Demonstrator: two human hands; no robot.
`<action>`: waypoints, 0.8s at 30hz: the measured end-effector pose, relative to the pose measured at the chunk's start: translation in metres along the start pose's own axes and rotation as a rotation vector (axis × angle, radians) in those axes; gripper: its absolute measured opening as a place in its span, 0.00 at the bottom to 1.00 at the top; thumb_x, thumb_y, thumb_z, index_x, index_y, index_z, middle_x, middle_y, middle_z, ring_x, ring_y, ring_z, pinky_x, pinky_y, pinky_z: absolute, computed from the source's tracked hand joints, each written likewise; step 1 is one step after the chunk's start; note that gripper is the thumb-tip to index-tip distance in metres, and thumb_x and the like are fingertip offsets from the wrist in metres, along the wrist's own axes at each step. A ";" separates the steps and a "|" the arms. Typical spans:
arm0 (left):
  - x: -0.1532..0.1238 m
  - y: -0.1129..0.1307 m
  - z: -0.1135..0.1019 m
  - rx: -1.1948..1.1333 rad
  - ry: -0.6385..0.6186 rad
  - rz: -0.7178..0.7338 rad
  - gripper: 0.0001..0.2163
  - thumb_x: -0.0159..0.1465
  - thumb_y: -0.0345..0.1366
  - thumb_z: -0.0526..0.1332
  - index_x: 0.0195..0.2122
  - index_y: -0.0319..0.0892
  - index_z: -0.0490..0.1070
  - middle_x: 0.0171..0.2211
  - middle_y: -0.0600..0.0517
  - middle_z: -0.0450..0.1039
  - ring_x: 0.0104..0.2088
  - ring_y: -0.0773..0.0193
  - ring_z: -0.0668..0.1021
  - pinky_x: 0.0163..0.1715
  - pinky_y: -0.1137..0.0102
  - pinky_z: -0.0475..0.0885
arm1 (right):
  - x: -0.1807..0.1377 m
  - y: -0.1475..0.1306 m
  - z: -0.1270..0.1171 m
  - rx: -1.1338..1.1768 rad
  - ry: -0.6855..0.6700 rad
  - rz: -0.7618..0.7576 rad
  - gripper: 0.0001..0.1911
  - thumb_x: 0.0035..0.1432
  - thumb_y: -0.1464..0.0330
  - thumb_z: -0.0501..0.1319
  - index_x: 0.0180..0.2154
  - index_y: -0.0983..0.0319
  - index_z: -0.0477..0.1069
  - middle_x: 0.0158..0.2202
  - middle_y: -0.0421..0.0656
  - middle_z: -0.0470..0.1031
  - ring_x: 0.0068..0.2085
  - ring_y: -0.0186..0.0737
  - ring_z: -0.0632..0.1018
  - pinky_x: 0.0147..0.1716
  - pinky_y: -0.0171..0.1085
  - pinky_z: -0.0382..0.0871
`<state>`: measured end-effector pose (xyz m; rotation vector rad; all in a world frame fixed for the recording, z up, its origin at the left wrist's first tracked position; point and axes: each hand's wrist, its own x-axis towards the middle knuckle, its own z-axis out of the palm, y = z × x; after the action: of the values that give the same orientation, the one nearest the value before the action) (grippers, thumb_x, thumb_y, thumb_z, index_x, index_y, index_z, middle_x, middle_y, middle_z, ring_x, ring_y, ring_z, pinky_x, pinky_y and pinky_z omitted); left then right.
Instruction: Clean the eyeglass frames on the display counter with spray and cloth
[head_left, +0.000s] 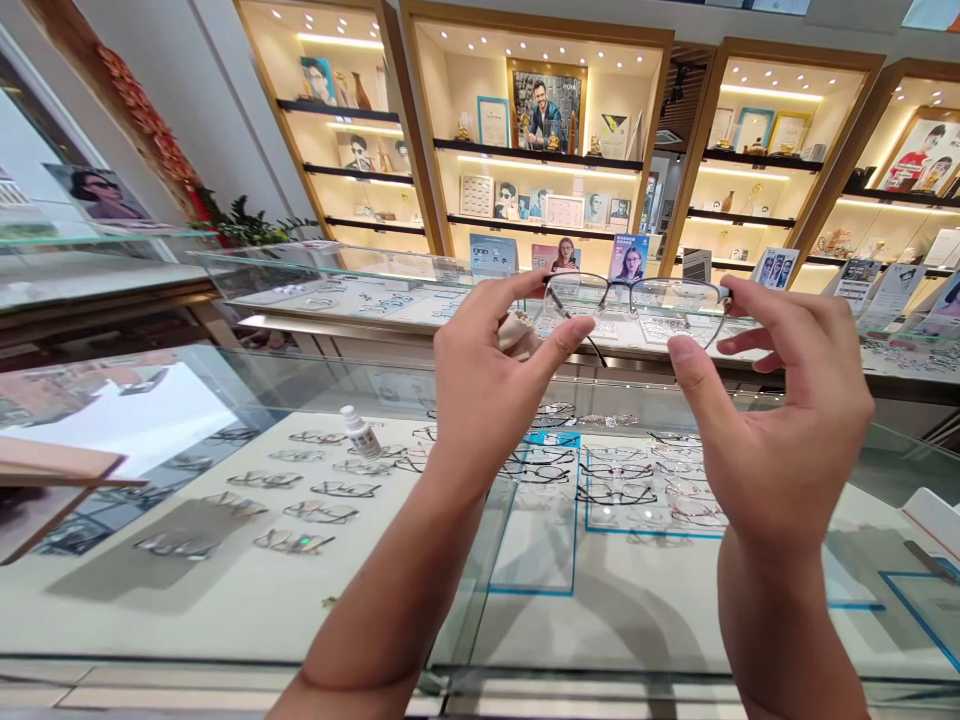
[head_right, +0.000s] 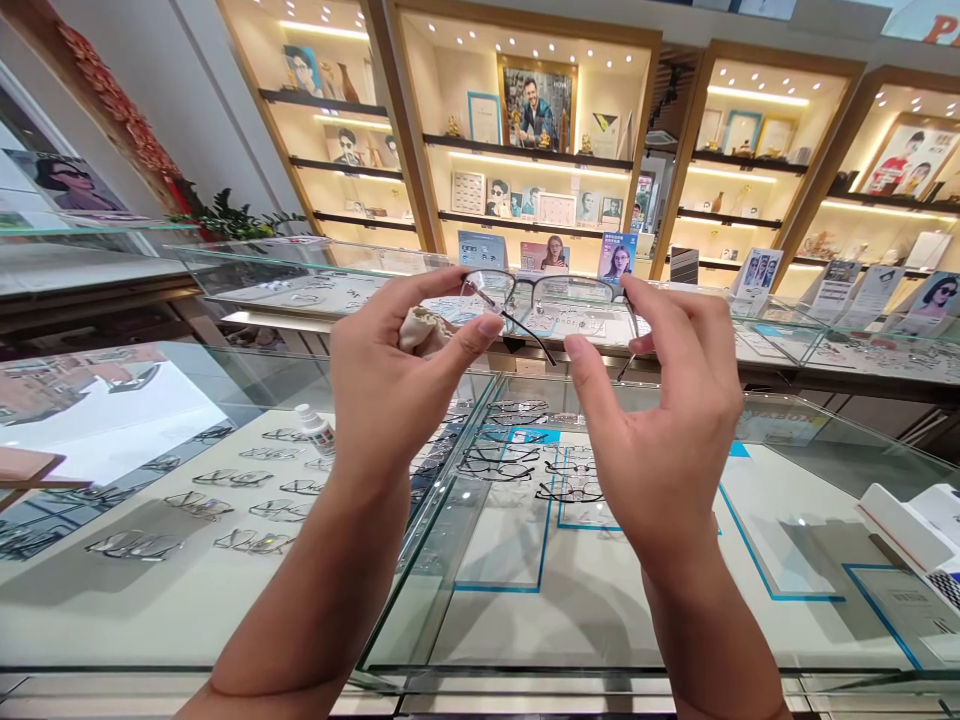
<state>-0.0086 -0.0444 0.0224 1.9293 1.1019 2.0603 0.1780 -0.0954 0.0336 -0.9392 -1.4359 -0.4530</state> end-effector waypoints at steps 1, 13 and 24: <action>0.000 0.000 0.000 0.001 0.000 0.001 0.19 0.62 0.53 0.73 0.51 0.52 0.81 0.47 0.49 0.80 0.24 0.71 0.67 0.20 0.68 0.60 | 0.000 0.000 0.000 0.003 -0.004 0.005 0.18 0.63 0.64 0.69 0.54 0.54 0.78 0.47 0.46 0.78 0.41 0.45 0.78 0.47 0.55 0.80; -0.002 0.004 -0.002 0.069 0.045 0.049 0.21 0.62 0.56 0.72 0.50 0.52 0.79 0.47 0.49 0.80 0.28 0.67 0.73 0.22 0.67 0.65 | -0.001 0.001 0.000 0.053 -0.057 0.068 0.19 0.65 0.62 0.66 0.56 0.51 0.77 0.51 0.48 0.77 0.43 0.49 0.79 0.50 0.60 0.79; -0.006 0.007 -0.002 0.122 0.136 0.137 0.20 0.60 0.53 0.74 0.50 0.54 0.76 0.47 0.46 0.76 0.46 0.53 0.77 0.25 0.63 0.70 | 0.003 0.009 0.001 0.060 -0.121 0.086 0.19 0.65 0.62 0.65 0.57 0.51 0.77 0.52 0.47 0.79 0.42 0.47 0.81 0.49 0.57 0.79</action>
<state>-0.0070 -0.0538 0.0211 1.9967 1.1794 2.2768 0.1848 -0.0885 0.0334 -0.9896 -1.5032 -0.2914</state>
